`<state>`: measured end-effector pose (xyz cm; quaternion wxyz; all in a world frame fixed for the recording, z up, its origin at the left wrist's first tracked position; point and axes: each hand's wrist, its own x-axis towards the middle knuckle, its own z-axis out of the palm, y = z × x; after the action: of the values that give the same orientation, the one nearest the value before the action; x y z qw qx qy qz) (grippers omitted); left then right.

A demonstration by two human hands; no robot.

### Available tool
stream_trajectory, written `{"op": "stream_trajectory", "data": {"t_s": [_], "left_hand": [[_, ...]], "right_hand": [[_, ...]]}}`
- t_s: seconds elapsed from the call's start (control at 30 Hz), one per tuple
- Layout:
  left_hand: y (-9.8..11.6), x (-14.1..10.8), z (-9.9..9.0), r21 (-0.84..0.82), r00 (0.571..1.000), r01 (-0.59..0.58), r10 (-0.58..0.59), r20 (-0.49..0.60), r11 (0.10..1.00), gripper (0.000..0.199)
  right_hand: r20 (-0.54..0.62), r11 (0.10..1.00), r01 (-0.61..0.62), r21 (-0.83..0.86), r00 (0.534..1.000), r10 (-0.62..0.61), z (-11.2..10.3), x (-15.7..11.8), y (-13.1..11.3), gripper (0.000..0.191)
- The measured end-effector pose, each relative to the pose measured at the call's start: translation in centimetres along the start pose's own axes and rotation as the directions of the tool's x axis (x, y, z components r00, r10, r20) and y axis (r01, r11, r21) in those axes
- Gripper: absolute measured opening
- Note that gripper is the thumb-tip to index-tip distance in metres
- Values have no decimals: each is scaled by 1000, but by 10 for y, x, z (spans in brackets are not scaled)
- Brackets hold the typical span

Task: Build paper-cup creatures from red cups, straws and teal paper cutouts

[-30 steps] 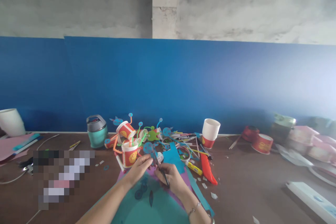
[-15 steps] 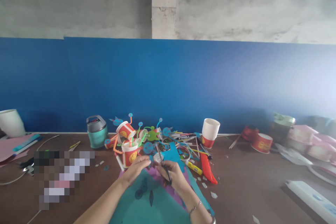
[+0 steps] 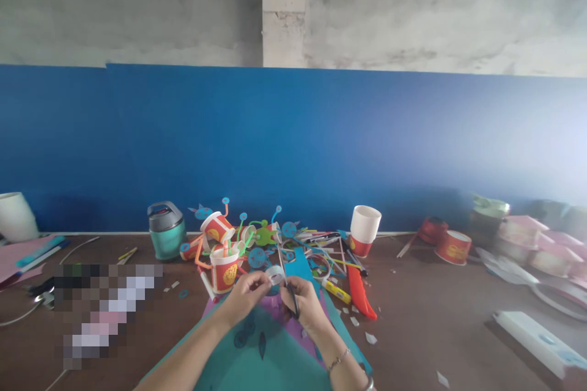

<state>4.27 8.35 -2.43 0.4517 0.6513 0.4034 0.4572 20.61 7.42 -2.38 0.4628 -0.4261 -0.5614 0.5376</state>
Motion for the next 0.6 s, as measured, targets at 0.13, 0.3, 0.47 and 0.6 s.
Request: {"op": "stream_trajectory", "data": {"t_s": [0.13, 0.3, 0.47, 0.6], "left_hand": [[1, 0, 2, -66, 999, 38, -40, -27, 997, 31], [7, -1, 9, -194, 995, 96, -93, 21, 976, 32], [5, 0, 10, -218, 988, 83, -108, -106, 972, 30], [0, 5, 6, -244, 970, 65, -118, -211, 967, 36]], "right_hand": [[-47, 999, 21, 28, 999, -20, 5, 0, 3, 37], [-123, 997, 58, 57, 991, -51, 7, -3, 1, 43], [-46, 995, 59, 79, 997, -55, 9, -4, -3, 44], [103, 1000, 5, 3, 995, -5, 10, -6, -1, 34]]}}
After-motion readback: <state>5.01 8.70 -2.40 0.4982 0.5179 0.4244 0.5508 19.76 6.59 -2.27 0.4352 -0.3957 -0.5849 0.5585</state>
